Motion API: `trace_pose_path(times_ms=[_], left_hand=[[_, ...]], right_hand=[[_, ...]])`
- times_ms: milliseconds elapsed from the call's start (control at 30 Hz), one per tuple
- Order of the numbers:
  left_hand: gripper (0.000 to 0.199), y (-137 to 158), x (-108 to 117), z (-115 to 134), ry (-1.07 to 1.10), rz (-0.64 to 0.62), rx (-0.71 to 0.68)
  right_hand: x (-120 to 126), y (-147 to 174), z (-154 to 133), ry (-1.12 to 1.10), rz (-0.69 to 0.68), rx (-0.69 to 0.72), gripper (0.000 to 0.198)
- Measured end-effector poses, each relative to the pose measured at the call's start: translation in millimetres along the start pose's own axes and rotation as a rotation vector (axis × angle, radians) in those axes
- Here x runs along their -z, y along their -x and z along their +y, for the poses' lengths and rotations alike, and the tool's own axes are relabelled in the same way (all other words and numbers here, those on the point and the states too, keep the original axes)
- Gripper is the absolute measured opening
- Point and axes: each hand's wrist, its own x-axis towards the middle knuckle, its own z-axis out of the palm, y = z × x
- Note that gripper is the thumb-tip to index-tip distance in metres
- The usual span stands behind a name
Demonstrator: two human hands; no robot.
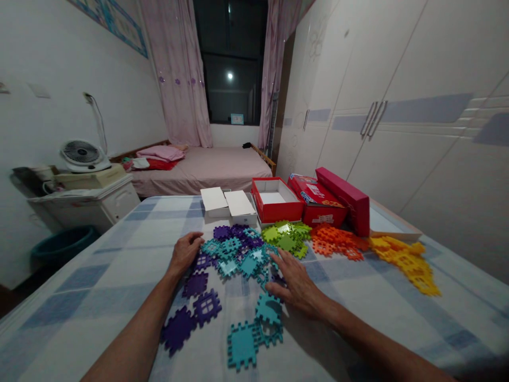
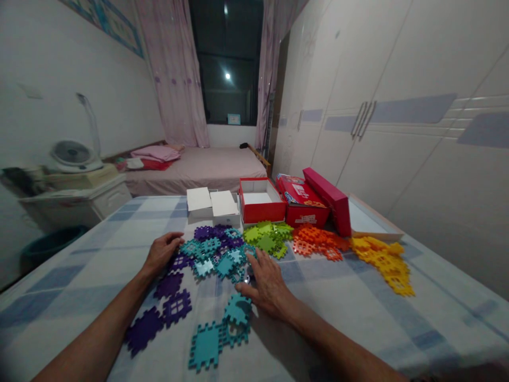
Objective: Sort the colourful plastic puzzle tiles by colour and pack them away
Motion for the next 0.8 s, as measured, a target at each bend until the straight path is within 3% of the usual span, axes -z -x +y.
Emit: trace_pose_path(times_ms=[167,300,467,667,800], left_hand=[[0.040,0,-1,-1,0.009,-0.015,0.014],[0.041,1,-1,1,-0.001,-0.011,0.012],[0.040,0,-1,1,-0.002,0.004,-0.016],[0.040,-1,-3,-1,0.024,-0.002,-0.002],[0.039,-1,-3,-3,0.047,0.002,0.002]], right_hand=[[-16,-15,-5,-0.015,-0.018,0.059,0.078],[-14,-22,-16,-0.050,0.005,0.142,0.068],[-15,-45,-15,0.001,0.109,0.067,0.063],[-15,-49,-22,-0.056,0.014,0.188,0.064],[-4,-62,-24,-0.041,0.142,0.201,0.051]])
